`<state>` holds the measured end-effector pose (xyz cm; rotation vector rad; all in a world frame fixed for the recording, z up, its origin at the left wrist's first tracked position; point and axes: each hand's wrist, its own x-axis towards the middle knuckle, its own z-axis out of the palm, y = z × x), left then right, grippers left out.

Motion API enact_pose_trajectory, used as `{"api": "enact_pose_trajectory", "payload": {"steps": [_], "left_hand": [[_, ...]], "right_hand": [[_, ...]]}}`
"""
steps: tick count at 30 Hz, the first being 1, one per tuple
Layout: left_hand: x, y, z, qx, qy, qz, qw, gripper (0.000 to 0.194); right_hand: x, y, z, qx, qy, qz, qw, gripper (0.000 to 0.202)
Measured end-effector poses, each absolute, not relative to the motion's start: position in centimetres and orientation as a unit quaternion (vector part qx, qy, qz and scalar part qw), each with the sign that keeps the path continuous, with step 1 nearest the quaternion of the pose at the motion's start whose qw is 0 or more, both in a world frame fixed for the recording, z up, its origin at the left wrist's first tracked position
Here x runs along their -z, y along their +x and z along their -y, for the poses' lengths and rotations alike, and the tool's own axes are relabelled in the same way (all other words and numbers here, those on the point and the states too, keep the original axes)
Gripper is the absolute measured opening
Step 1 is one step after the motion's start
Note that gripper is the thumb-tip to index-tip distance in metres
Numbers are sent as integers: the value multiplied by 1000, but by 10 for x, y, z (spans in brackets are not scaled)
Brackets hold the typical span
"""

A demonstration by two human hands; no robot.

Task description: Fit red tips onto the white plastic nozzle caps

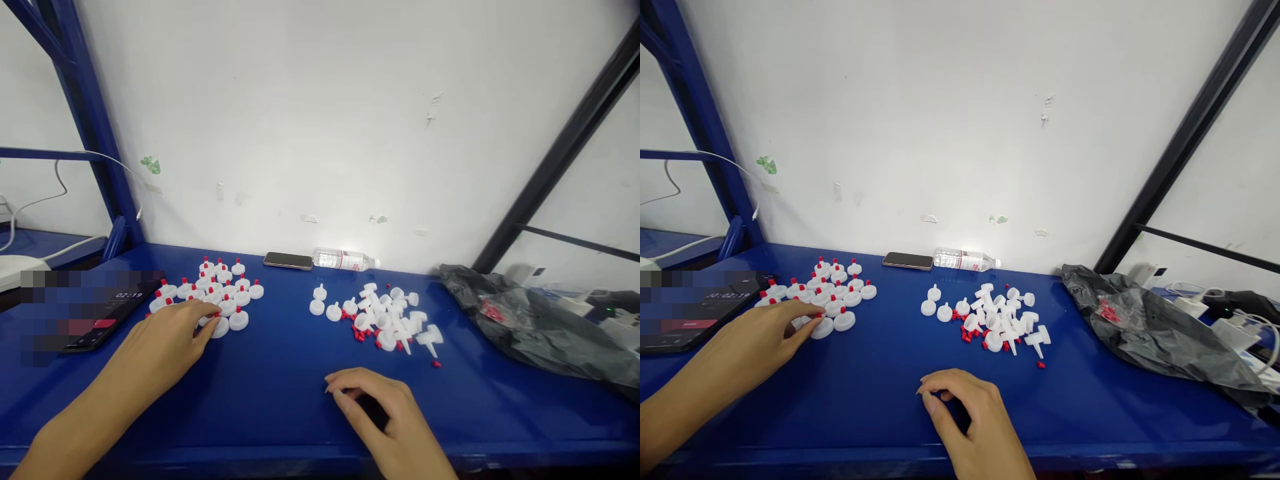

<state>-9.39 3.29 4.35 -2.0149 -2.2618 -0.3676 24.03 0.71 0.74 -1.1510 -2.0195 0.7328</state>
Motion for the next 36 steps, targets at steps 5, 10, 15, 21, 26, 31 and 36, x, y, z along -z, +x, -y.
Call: {"api": "enact_pose_trajectory", "payload": {"steps": [5,10,15,21,26,31,36], "left_hand": [[-43,-90,-33,123,-660,739,57,46],[-49,-83,-27,123,-645,748,101,47],[-52,-67,-18,261,-659,685,165,38],[-19,3,1,393,-767,494,114,25],[-5,95,2,257,-858,444,-36,37],[-11,175,-23,142,-889,436,-21,52],[-8,217,-41,158,-895,416,1,57]], "right_hand": [[-7,240,-8,-282,-433,782,349,17],[-6,241,-8,-285,-427,779,360,16],[-6,239,-7,-293,-431,769,370,16],[-9,269,-15,-237,-453,687,516,24],[-7,346,-42,40,-598,602,527,25],[-1,389,-64,11,-620,660,425,33],[2,387,-71,-31,-583,722,371,34]]}}
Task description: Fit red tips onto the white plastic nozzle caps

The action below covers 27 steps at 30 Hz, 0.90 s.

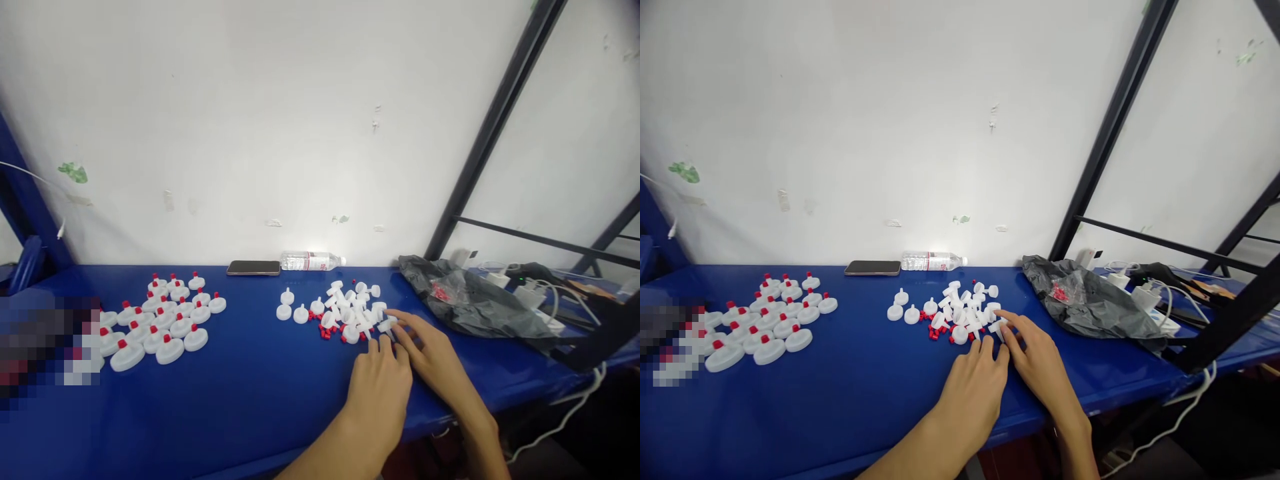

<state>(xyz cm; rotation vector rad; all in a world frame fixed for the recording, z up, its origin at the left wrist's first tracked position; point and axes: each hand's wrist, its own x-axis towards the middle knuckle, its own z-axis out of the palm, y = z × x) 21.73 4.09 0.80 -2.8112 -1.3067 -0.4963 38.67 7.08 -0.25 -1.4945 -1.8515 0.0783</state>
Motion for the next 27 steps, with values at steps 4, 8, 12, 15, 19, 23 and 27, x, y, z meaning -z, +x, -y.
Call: {"api": "enact_pose_trajectory", "payload": {"steps": [4,8,12,15,19,23,27], "left_hand": [[-14,230,-46,129,-898,420,4,57],[-19,233,-48,121,-898,423,-5,51],[-18,231,-48,130,-902,411,-10,44],[-18,228,-45,133,-899,416,-18,30],[-18,216,-36,134,-900,414,-33,32],[-14,186,-25,177,-891,415,-53,28],[-10,138,-20,224,-852,461,-101,25]], "right_hand": [[6,390,-72,-33,-580,731,358,34],[5,391,-72,-33,-580,731,358,31],[-1,385,-68,-35,-581,731,357,29],[-4,381,-65,-39,-581,728,361,29],[-2,379,-64,-48,-580,725,369,27],[-2,380,-63,-70,-581,717,379,24],[-6,382,-59,-113,-580,706,391,29]]}}
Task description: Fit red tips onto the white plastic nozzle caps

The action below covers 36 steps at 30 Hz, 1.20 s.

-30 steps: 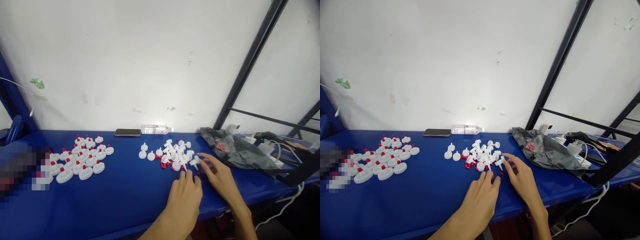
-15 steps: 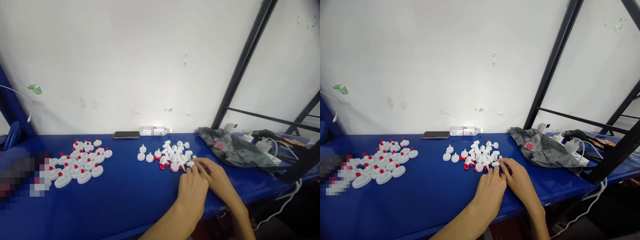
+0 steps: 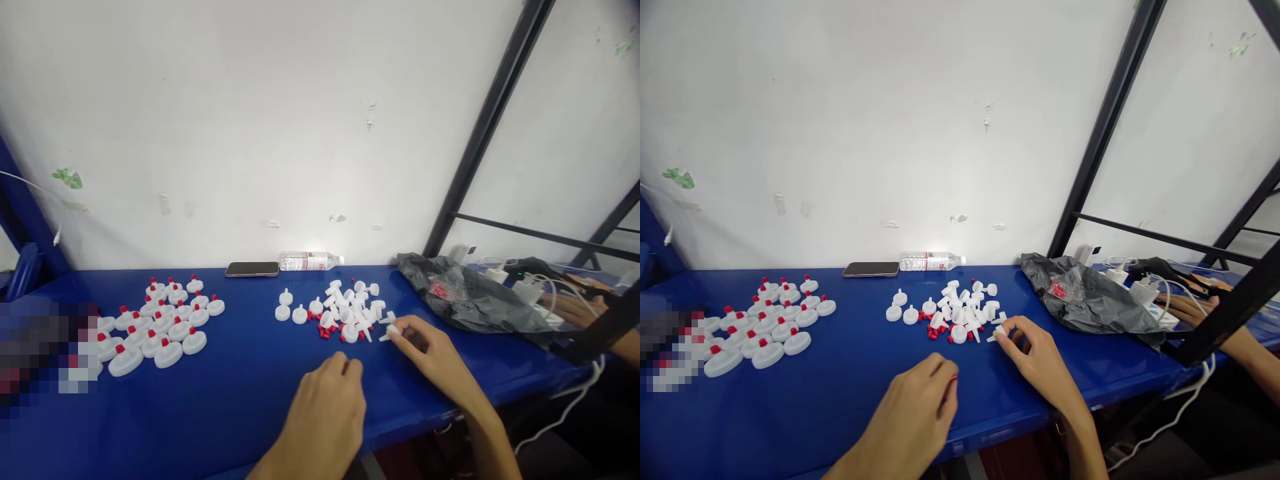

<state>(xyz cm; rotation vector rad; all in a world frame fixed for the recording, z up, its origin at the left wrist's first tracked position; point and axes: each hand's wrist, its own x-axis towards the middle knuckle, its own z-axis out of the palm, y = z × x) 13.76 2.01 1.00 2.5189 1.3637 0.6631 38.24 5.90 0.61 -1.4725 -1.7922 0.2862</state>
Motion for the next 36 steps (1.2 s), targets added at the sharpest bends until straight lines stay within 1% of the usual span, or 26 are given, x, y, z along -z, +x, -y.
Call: {"api": "enact_pose_trajectory", "payload": {"steps": [3,5,7,9,10,12,13,14,16,18,22,27,32,36], "left_hand": [[-9,96,-21,-306,804,-491,136,28],[-11,70,-21,-349,774,-500,169,25],[-15,49,-20,-369,730,-527,230,23],[-18,34,-19,-392,677,-546,300,31],[-20,28,-18,-404,653,-549,332,37],[-23,20,-17,-416,614,-547,388,47],[-24,17,-18,-416,601,-543,414,48],[-26,15,-18,-413,590,-537,440,49],[-27,12,-19,-408,572,-517,489,50],[-28,11,-20,-402,562,-501,521,50],[-27,15,-17,-372,579,-506,519,43],[-24,21,-11,-342,621,-515,482,35],[-25,23,-10,-355,653,-486,461,26],[-21,23,-11,-360,658,-493,440,25]], "right_hand": [[-9,383,-56,-140,-571,695,413,33],[-10,378,-54,-151,-563,691,427,34],[-10,366,-52,-173,-550,682,449,32],[-11,343,-50,-219,-528,667,478,27],[-11,329,-48,-250,-514,665,480,22],[-13,297,-42,-285,-484,684,465,25],[-14,281,-39,-297,-470,697,453,27],[-15,267,-35,-314,-455,707,440,24],[-16,244,-28,-352,-433,706,436,23],[-15,232,-22,-390,-421,692,437,27],[-8,230,-18,-431,-429,666,432,34],[3,233,-18,-410,-448,689,395,47],[1,231,-16,-422,-448,685,390,39],[-3,232,-15,-419,-455,686,384,38]]}}
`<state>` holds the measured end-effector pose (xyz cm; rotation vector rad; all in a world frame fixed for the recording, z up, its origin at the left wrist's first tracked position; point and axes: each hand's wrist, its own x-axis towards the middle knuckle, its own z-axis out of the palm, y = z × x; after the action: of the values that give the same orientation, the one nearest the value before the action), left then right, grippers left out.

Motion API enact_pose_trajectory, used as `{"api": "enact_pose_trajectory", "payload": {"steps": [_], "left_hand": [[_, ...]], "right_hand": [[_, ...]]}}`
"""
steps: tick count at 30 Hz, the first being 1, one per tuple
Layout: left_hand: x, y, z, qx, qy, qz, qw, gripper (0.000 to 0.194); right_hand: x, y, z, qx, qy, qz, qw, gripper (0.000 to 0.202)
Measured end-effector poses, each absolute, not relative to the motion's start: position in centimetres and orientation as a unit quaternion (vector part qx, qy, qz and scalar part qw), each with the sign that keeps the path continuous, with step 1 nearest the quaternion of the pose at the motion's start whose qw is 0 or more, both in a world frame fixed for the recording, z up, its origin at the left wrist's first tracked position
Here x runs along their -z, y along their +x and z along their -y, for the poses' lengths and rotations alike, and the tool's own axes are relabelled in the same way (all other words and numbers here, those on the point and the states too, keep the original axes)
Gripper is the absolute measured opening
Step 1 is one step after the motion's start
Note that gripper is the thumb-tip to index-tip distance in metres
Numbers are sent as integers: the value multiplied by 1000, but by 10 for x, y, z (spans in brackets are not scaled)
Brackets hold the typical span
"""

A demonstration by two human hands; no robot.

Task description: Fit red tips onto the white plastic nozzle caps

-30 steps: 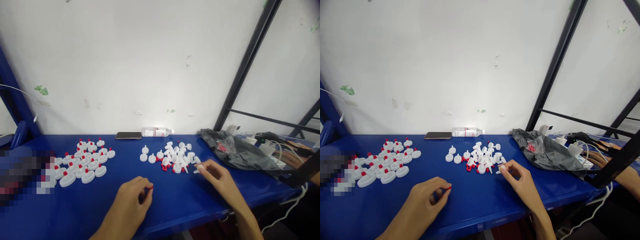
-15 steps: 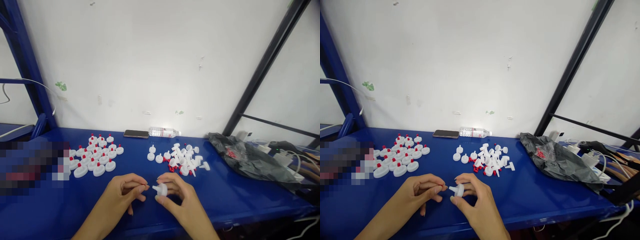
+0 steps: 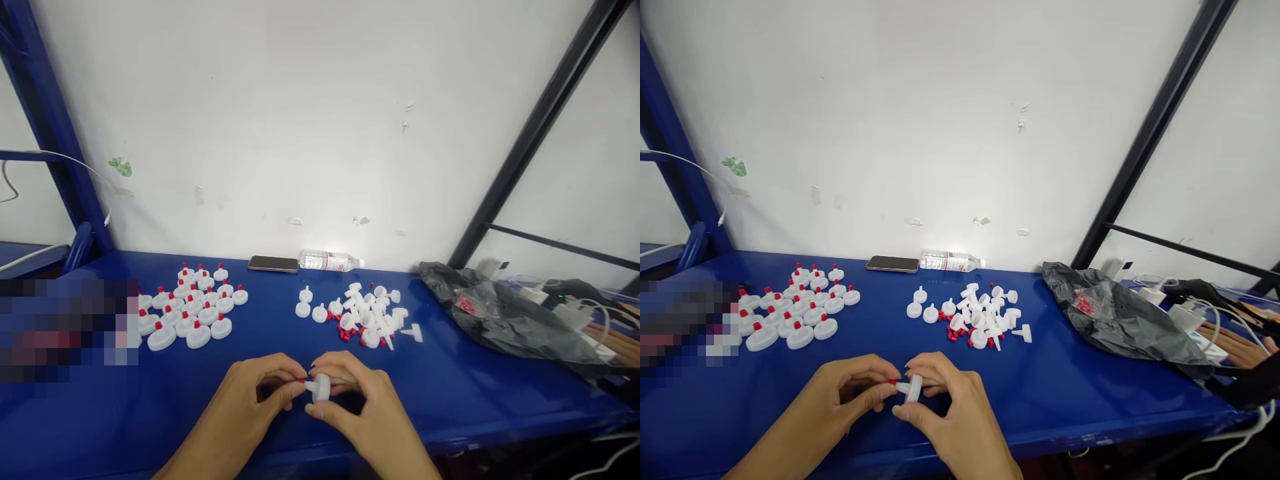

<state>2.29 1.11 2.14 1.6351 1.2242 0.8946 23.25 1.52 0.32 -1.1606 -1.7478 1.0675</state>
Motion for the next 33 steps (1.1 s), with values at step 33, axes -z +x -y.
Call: {"api": "enact_pose_trajectory", "payload": {"steps": [33], "left_hand": [[-2,31,-9,-320,811,-437,221,35]], "right_hand": [[4,236,-17,-433,-477,666,377,50]]}}
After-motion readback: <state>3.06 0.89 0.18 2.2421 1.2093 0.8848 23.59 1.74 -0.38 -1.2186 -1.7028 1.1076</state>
